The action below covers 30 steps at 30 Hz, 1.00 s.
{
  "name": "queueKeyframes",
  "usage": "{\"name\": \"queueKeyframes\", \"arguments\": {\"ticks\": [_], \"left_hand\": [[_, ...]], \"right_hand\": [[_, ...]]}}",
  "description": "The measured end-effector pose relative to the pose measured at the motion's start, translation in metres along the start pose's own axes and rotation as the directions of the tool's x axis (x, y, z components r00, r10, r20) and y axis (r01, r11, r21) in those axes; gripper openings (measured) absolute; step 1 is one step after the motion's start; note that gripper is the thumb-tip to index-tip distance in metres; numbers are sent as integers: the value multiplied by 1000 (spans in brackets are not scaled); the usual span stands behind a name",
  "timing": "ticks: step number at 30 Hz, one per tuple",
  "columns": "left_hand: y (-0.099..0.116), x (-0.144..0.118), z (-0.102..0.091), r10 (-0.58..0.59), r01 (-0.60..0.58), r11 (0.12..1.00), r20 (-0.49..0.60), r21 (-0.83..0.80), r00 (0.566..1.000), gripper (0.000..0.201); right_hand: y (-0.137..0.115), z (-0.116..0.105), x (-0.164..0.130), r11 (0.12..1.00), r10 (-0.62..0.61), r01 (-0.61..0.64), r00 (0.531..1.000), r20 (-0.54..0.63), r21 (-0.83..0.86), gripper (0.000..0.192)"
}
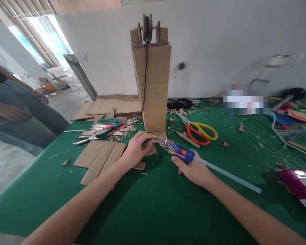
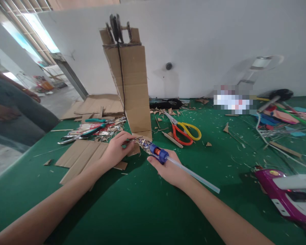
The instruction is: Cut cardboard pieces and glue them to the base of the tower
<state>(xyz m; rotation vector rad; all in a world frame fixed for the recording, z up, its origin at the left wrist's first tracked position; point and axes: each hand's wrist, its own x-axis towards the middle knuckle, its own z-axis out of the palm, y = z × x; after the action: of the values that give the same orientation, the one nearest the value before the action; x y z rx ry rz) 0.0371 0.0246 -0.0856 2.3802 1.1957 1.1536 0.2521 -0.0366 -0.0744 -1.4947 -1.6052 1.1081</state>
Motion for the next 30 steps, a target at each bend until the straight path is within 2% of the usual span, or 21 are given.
{"name": "queueKeyframes", "arguments": {"ticks": [14, 21, 26, 30], "left_hand": [[-2, 0, 1, -48, 49, 999, -57, 15, 997, 12], [-1, 1, 1, -54, 54, 999, -37, -4, 998, 13], [-2, 0, 2, -20, 20, 1000, -11, -2, 1000, 15], [-3, 0, 2, 7, -7, 1000, 1, 13, 1000, 17]], "right_hand": [[11, 0, 6, 988, 123, -128, 991, -52, -90, 44], [15, 3, 8, 993, 39, -36, 999, -31, 114, 45], [13, 4, 4, 990, -52, 47, 998, 34, 135, 40], [16, 5, 3, 990, -78, 72, 996, 48, 125, 36]]}}
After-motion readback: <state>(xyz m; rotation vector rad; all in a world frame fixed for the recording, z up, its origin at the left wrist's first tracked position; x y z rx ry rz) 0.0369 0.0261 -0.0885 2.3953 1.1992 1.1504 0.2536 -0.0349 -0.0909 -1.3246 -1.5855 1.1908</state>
